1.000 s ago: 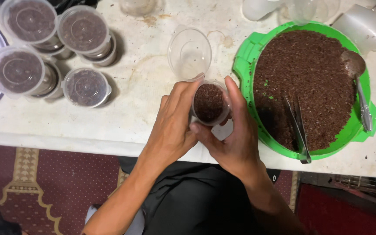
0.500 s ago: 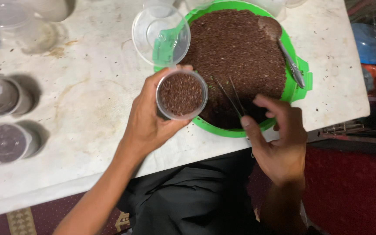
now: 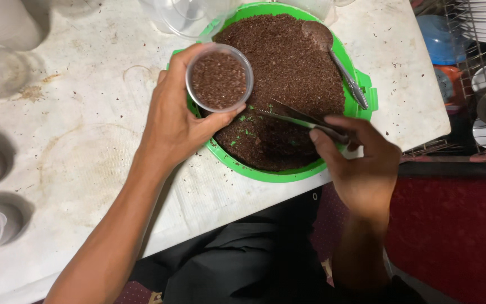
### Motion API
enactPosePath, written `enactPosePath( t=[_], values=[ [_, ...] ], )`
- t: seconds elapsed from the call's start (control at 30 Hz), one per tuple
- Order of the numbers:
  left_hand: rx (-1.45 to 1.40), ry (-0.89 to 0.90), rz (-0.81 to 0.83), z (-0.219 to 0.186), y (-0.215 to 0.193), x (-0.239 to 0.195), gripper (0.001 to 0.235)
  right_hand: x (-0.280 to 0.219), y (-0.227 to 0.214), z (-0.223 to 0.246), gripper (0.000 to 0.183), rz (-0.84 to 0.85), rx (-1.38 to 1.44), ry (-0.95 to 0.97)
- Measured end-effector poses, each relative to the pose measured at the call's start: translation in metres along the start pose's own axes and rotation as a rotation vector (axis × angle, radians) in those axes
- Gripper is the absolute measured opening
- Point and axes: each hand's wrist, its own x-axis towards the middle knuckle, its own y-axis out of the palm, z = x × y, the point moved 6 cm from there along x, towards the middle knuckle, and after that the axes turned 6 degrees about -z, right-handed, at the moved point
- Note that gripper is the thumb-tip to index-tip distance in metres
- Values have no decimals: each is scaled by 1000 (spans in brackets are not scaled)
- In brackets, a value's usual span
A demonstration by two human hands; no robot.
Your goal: The person scoops a dark brown granular material from a green tray into small clear plastic cups using metal tongs. The person fills each cup and places it on the table, repeating the process for several cups.
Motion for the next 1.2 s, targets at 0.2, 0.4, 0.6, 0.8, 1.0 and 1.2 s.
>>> enactPosePath(
  t=[0.2,0.4,0.6,0.8,1.0,1.2],
  values=[
    [-53,-98,-72,-2,-21,-1,73,12,33,6,18,0,287,-79],
    [-12,-135,-66,6,-31,-2,73,14,34,10,18,-54,292,-4],
    [20,-145,-97,11,-39,0,71,1,56,39,20,75,516,-238],
    [67,-179,-96,11,-41,0,71,-6,73,67,21,254,601,-270],
    [80,-168,-116,14,-45,1,72,-4,84,74,19,275,456,-397],
    [79,-174,-102,13,-43,-1,73,-4,85,73,12,239,427,-379]
  ],
)
